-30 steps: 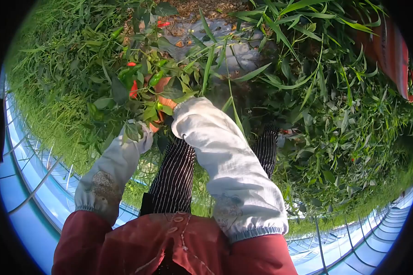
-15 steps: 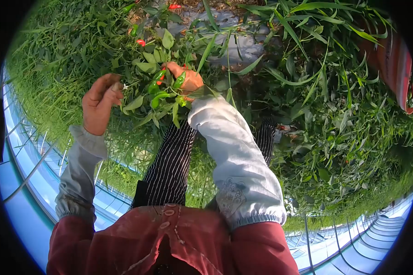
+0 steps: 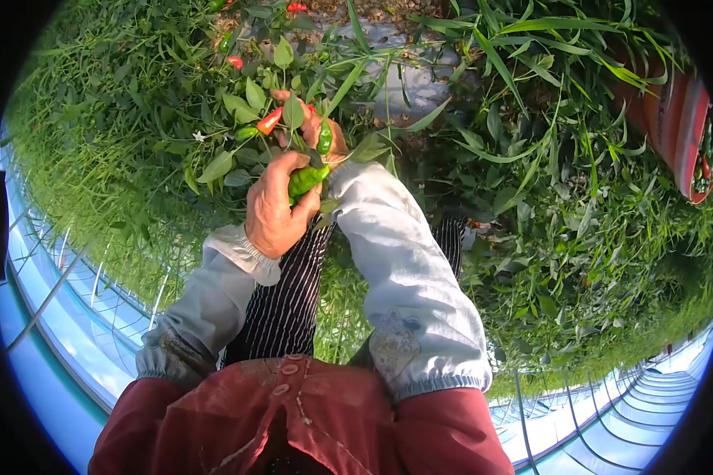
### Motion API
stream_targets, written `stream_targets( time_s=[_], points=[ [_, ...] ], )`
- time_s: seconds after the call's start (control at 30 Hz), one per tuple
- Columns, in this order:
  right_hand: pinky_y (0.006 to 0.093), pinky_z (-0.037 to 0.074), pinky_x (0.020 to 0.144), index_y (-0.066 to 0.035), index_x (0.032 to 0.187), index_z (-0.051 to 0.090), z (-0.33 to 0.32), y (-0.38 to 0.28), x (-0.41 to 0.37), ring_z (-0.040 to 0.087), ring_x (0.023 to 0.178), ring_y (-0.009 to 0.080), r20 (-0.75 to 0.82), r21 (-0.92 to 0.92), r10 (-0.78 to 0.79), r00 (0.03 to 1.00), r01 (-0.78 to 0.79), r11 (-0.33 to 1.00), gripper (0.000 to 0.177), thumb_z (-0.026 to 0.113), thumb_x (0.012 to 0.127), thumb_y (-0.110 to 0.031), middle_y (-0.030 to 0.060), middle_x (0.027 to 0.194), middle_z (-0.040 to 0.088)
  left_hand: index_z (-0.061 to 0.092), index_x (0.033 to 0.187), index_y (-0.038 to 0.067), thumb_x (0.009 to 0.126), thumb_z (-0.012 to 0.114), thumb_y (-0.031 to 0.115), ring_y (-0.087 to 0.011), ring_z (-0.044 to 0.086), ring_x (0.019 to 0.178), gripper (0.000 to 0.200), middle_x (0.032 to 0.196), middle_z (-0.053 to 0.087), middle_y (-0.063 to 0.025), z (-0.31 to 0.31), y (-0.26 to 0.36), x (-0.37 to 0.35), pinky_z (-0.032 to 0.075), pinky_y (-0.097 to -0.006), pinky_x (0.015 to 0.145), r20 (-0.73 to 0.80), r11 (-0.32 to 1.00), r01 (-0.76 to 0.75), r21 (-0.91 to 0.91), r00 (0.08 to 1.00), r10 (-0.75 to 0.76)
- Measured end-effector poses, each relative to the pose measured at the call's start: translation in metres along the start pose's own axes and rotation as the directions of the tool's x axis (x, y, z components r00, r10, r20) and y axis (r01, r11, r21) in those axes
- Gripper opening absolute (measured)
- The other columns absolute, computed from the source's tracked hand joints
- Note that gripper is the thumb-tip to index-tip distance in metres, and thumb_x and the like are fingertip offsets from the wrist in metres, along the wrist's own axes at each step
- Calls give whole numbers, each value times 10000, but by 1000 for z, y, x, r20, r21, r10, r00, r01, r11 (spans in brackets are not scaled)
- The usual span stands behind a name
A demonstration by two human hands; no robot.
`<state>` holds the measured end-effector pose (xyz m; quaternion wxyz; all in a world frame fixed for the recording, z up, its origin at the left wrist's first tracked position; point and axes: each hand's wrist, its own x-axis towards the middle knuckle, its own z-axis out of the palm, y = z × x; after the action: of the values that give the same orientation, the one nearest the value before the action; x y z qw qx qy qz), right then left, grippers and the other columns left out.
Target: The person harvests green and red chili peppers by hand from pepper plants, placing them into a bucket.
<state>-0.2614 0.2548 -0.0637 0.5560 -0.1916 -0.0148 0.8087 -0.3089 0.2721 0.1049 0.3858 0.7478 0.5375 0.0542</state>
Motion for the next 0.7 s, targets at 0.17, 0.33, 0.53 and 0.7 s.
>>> stream_targets(
  time_s=[0.17,0.33,0.53,0.7],
  points=[
    [215,399,640,-69,1370,294,-7,-5,10,498,709,87,44,-245,169,985,-153,957,635,614,831,-174,12,879,553,572,952,62,589,735,75,-277,580,751,398,860,556,-97,-11,19,15,481,-375,638,3,946,-165,281,985,171],
    [236,423,629,-131,1315,376,16,-3,26,555,706,118,223,91,-99,970,80,993,517,567,836,-161,35,895,610,605,849,68,564,690,81,-231,553,666,298,777,500,-54,-5,28,18,475,-323,539,29,919,-377,117,926,377],
    [281,460,658,-146,1140,511,18,-1,14,603,726,146,-90,-956,-246,965,-15,292,428,637,733,-105,8,817,637,586,793,75,575,630,162,-161,537,638,239,697,443,-13,-14,68,2,445,-266,467,215,817,-570,-86,790,574],
    [255,450,765,-124,1147,526,13,-7,1,580,867,125,-109,-687,-70,992,-24,726,423,636,743,-64,30,976,610,570,855,6,738,704,66,-114,518,590,188,736,545,-35,-63,43,39,420,-238,534,-42,969,-40,-243,999,30]
  ],
)
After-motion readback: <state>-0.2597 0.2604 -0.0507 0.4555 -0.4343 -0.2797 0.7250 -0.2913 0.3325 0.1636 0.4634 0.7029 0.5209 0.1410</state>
